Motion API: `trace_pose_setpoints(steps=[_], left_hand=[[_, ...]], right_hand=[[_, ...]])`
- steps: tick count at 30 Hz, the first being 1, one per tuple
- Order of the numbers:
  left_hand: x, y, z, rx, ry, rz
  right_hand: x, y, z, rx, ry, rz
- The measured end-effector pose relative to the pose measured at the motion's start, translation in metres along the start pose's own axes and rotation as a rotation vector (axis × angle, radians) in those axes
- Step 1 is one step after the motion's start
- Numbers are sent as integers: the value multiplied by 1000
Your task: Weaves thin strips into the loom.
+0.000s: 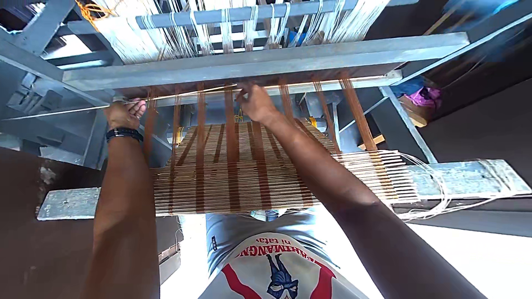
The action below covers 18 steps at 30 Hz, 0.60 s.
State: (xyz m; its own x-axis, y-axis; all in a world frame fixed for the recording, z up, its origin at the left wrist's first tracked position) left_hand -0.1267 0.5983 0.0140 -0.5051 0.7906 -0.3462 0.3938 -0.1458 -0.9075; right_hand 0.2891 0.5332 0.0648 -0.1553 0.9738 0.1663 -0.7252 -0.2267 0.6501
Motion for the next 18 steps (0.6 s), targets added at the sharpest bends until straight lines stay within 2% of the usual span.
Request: trace_pose_setpoints(steps=[4,7,13,18], left_hand=[[-6,2,-3,33,32,19],[-7,3,-1,103,39,44],[-8,2,12,341,75,163],[-3,5,23,381,84,186]], right_hand=[[15,15,-31,-62,118,-124],[23,21,-43,-10,166,-175],[27,13,-41,39,108,-215],[28,-1,-45,226,89,-282]])
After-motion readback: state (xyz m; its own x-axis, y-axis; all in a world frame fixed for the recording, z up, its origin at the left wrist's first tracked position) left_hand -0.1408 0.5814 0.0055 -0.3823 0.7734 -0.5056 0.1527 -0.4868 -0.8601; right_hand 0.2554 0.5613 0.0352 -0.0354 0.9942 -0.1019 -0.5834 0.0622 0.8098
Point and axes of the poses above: each hand's wrist, its own x-axis towards the middle knuckle, its own z-axis out of the back of the hand, y = z × x, the point moved 8 cm from there along x, towards the middle knuckle, and after that the axes turned 8 degrees about z, right-handed, at the moved point
